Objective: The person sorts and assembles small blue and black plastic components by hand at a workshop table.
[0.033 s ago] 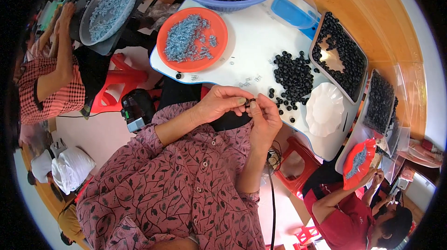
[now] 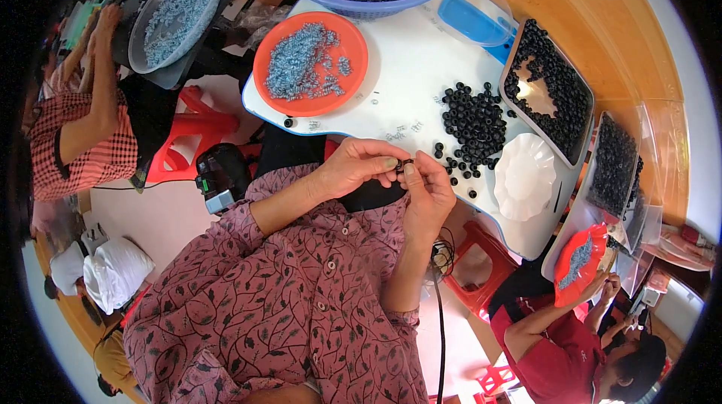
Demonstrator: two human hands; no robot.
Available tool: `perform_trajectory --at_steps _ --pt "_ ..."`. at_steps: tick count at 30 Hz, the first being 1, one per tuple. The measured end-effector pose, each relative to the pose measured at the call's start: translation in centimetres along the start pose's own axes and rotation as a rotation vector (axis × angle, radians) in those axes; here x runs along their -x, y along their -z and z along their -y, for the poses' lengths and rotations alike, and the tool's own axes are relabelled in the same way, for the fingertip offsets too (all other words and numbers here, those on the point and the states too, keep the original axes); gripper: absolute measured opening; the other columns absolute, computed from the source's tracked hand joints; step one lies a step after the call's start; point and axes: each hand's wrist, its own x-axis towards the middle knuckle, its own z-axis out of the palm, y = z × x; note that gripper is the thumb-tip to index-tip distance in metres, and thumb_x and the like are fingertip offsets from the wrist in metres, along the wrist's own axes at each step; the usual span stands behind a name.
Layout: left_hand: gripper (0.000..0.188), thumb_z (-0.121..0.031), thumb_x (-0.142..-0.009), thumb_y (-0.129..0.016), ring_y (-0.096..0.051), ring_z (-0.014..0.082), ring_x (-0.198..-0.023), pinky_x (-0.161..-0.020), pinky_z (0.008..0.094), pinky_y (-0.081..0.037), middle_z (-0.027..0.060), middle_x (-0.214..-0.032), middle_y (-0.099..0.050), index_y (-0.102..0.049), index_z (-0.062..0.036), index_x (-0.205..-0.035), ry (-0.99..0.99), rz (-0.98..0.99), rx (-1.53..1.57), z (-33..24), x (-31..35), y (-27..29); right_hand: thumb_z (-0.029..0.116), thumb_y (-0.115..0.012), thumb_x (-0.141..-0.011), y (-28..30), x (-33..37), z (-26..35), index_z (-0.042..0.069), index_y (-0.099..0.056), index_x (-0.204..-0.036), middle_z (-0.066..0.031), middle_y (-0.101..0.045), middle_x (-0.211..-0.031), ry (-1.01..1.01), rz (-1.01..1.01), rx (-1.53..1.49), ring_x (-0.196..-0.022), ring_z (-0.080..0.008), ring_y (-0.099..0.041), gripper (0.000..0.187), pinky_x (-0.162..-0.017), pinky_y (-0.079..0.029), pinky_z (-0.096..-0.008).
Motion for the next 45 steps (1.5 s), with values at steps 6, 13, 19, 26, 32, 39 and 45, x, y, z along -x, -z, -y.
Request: perform_trajectory --at_steps 6,13,19,26,32,39,45 --pt "0.026 -0.006 -0.095 -0.058 -0.065 0.0135 -0.082 -0.073 0.0267 -0.056 0.0086 -0.096 -0.066 -0.063 0.0024 -0.118 0.000 -0.004 0.034 0.2 0.0 0.0 0.002 -0.067 -0.087 0.8 -0.4 -1.0 -0.003 -0.066 -0.106 -0.0035 -0.066 -0.086 -0.110 0.041 -0.121 -0.072 -0.0081 -0.058 0.020 -0.065 -0.045 -0.0194" --pt "0.026 -0.008 -0.095 -0.058 -0.066 0.0139 -0.080 -0.070 0.0261 -0.056 0.0090 -0.094 -0.067 -0.062 0.0038 -0.117 0.064 0.023 0.333 0.2 -0.1 0.2 -0.002 -0.069 -0.084 0.5 0.0 -0.1 -0.002 -0.069 -0.099 -0.0024 -0.065 -0.087 -0.026 0.071 -0.106 -0.078 -0.0086 -0.057 0.014 -0.071 -0.044 -0.0200" --pt "0.026 -0.009 -0.094 -0.059 -0.065 0.0136 -0.077 -0.068 0.0266 -0.056 0.0094 -0.094 -0.066 -0.061 0.0048 -0.116 0.089 -0.012 0.404 -0.1 0.0 0.0 -0.007 -0.071 -0.080 0.3 0.3 -0.3 -0.001 -0.070 -0.096 -0.0035 -0.063 -0.093 0.145 0.071 0.049 -0.085 -0.0106 -0.057 0.018 -0.080 -0.044 -0.0220" --pt "0.025 -0.009 -0.095 -0.058 -0.066 0.0135 -0.078 -0.068 0.0267 -0.057 0.0085 -0.091 -0.067 -0.062 0.0044 -0.116 0.064 -0.007 0.389 0.0 0.1 -0.2 -0.006 -0.071 -0.080 -0.5 0.6 0.2 0.000 -0.070 -0.096 -0.0032 -0.062 -0.092 0.248 0.061 0.150 -0.085 -0.0101 -0.057 0.017 -0.077 -0.045 -0.0214" --pt "0.022 -0.010 -0.094 -0.061 -0.065 0.0111 -0.075 -0.067 0.0253 -0.055 0.0070 -0.091 -0.067 -0.064 0.0027 -0.112 0.031 -0.026 0.312 0.0 0.2 -0.3 -0.005 -0.071 -0.080 -0.5 0.7 0.3 0.001 -0.069 -0.094 -0.0030 -0.062 -0.091 0.285 0.061 0.199 -0.083 -0.0095 -0.057 0.016 -0.074 -0.046 -0.0212" --pt "0.022 -0.010 -0.094 -0.061 -0.063 0.0100 -0.072 -0.066 0.0241 -0.055 0.0057 -0.089 -0.066 -0.064 0.0026 -0.112 0.011 -0.066 0.242 -0.2 0.3 -0.8 -0.004 -0.071 -0.081 -1.0 1.0 0.9 0.001 -0.068 -0.094 -0.0029 -0.060 -0.089 0.374 0.048 0.333 -0.080 -0.0099 -0.057 0.014 -0.071 -0.046 -0.0214" --pt "0.023 -0.011 -0.094 -0.060 -0.062 0.0097 -0.073 -0.065 0.0234 -0.054 0.0057 -0.089 -0.066 -0.064 0.0025 -0.112 -0.012 -0.092 0.170 0.0 0.3 -0.8 -0.006 -0.070 -0.081 -1.1 1.1 0.5 0.000 -0.066 -0.093 -0.0036 -0.059 -0.090 0.416 0.024 0.342 -0.080 -0.0103 -0.056 0.013 -0.072 -0.047 -0.0217"
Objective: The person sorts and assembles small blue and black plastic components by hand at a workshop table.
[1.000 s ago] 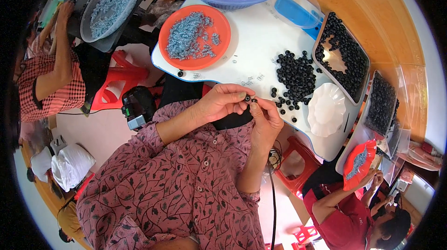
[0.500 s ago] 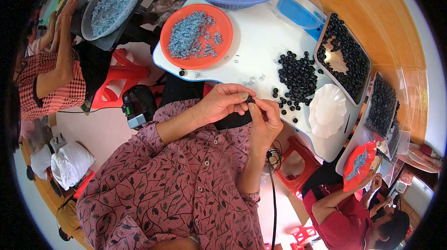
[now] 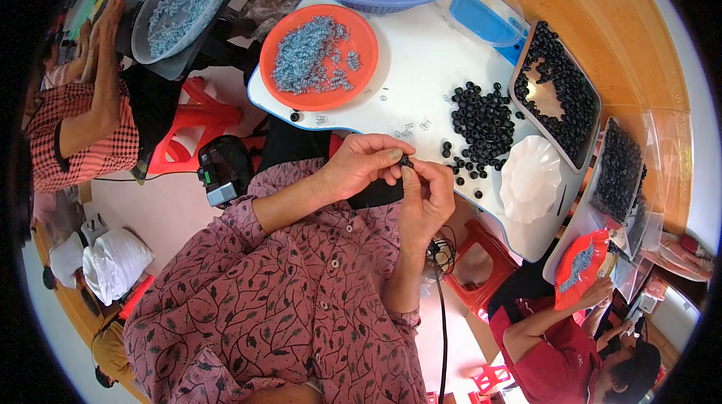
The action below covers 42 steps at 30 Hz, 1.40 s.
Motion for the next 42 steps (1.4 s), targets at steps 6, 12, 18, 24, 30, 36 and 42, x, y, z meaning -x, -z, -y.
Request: perform_trajectory --at_steps 6,12,18,24,30,36,42 --pt "0.023 -0.012 -0.095 -0.060 -0.061 0.0098 -0.074 -0.066 0.0240 -0.053 0.0057 -0.090 -0.065 -0.064 0.0029 -0.112 0.024 0.025 0.114 -0.1 0.0 0.2 -0.007 -0.068 -0.082 -0.2 0.1 0.2 0.000 -0.065 -0.094 -0.0035 -0.058 -0.091 -0.037 -0.016 -0.035 -0.081 -0.0100 -0.056 0.014 -0.073 -0.047 -0.0219" --pt "0.024 -0.012 -0.095 -0.060 -0.061 0.0095 -0.073 -0.065 0.0236 -0.052 0.0053 -0.089 -0.065 -0.064 0.0033 -0.112 0.021 0.018 0.109 -0.2 0.1 0.0 -0.007 -0.068 -0.083 -0.3 0.3 -0.2 0.001 -0.064 -0.094 -0.0032 -0.057 -0.092 -0.048 -0.007 -0.081 -0.082 -0.0096 -0.056 0.014 -0.073 -0.047 -0.0215" --pt "0.020 -0.009 -0.094 -0.060 -0.059 0.0077 -0.072 -0.065 0.0214 -0.051 0.0035 -0.087 -0.065 -0.065 0.0027 -0.110 0.002 -0.025 -0.034 -0.4 0.2 -0.4 -0.006 -0.068 -0.083 -0.3 0.4 0.0 0.000 -0.063 -0.094 -0.0047 -0.057 -0.093 -0.063 0.000 -0.070 -0.077 -0.0098 -0.058 0.013 -0.067 -0.050 -0.0215" --pt "0.020 -0.007 -0.097 -0.055 -0.059 0.0071 -0.074 -0.068 0.0221 -0.052 0.0029 -0.085 -0.065 -0.065 0.0028 -0.110 -0.136 0.010 -0.360 -0.8 0.3 -0.4 -0.007 -0.067 -0.084 -0.4 0.1 1.0 -0.001 -0.062 -0.094 -0.0075 -0.056 -0.092 0.086 0.025 0.133 -0.072 -0.0110 -0.060 0.012 -0.061 -0.052 -0.0226" --pt "0.020 -0.007 -0.096 -0.056 -0.060 0.0092 -0.074 -0.066 0.0231 -0.052 0.0053 -0.086 -0.066 -0.064 0.0040 -0.111 -0.094 0.029 -0.257 -0.7 0.2 0.2 -0.008 -0.066 -0.084 -0.7 0.3 1.2 -0.002 -0.063 -0.093 -0.0063 -0.057 -0.093 -0.063 0.033 -0.037 -0.075 -0.0103 -0.059 0.011 -0.065 -0.051 -0.0222" --pt "0.021 -0.007 -0.094 -0.058 -0.063 0.0119 -0.073 -0.064 0.0240 -0.054 0.0088 -0.091 -0.066 -0.063 0.0058 -0.111 -0.038 0.088 -0.030 -0.4 0.1 0.8 -0.005 -0.065 -0.085 0.1 0.2 0.3 0.000 -0.066 -0.094 -0.0023 -0.061 -0.089 -0.244 0.045 -0.238 -0.078 -0.0072 -0.056 0.010 -0.072 -0.045 -0.0197" --pt "0.023 -0.010 -0.095 -0.059 -0.065 0.0133 -0.073 -0.064 0.0249 -0.056 0.0100 -0.092 -0.067 -0.063 0.0058 -0.112 0.052 0.083 0.190 -0.4 0.3 0.7 -0.004 -0.066 -0.086 0.1 0.2 0.4 -0.001 -0.067 -0.096 -0.0001 -0.063 -0.086 -0.349 0.048 -0.412 -0.079 -0.0061 -0.055 0.011 -0.074 -0.043 -0.0185"
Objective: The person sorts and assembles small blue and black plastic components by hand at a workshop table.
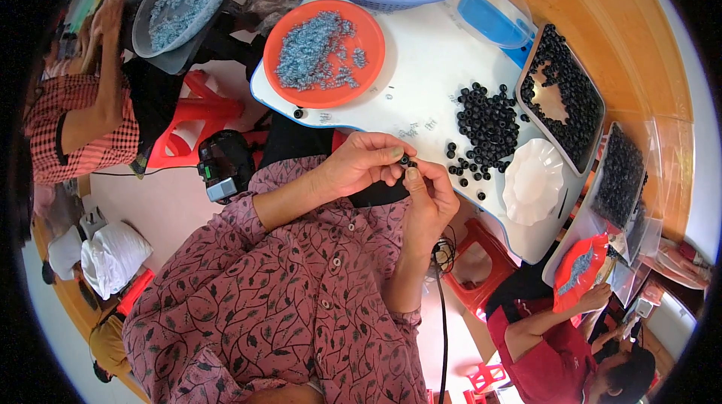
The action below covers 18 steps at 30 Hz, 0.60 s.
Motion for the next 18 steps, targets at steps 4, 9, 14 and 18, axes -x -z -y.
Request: perform_trajectory --at_steps 4,9,14,18 --pt "0.024 -0.011 -0.095 -0.059 -0.065 0.0126 -0.075 -0.065 0.0248 -0.056 0.0089 -0.091 -0.066 -0.063 0.0052 -0.113 0.009 -0.039 -0.007 -0.06 0.04 -0.26 -0.003 -0.066 -0.086 -0.15 0.07 -0.24 -0.001 -0.067 -0.096 -0.0007 -0.062 -0.088 0.072 -0.029 0.079 -0.080 -0.0063 -0.055 0.010 -0.074 -0.043 -0.0189" --pt "0.025 -0.012 -0.095 -0.059 -0.065 0.0117 -0.076 -0.065 0.0243 -0.055 0.0076 -0.090 -0.066 -0.063 0.0049 -0.114 0.000 -0.054 -0.026 0.02 -0.02 -0.41 -0.002 -0.067 -0.086 -0.20 0.08 -0.66 0.000 -0.066 -0.096 -0.0011 -0.060 -0.091 0.172 -0.045 0.200 -0.080 -0.0068 -0.054 0.011 -0.071 -0.044 -0.0193" --pt "0.025 -0.012 -0.095 -0.059 -0.063 0.0103 -0.073 -0.064 0.0241 -0.054 0.0062 -0.088 -0.066 -0.064 0.0033 -0.114 -0.028 -0.067 -0.054 0.23 -0.12 -0.41 -0.002 -0.068 -0.085 -0.13 0.00 -0.88 0.001 -0.066 -0.096 -0.0017 -0.059 -0.091 0.241 -0.040 0.256 -0.080 -0.0073 -0.055 0.011 -0.070 -0.045 -0.0196" --pt "0.024 -0.012 -0.095 -0.060 -0.063 0.0100 -0.073 -0.064 0.0245 -0.053 0.0059 -0.087 -0.066 -0.064 0.0030 -0.113 -0.034 -0.077 -0.078 0.23 -0.11 -0.47 -0.001 -0.068 -0.085 -0.11 0.11 -0.77 0.001 -0.065 -0.096 -0.0024 -0.059 -0.092 0.225 -0.051 0.299 -0.079 -0.0078 -0.055 0.011 -0.068 -0.046 -0.0200"
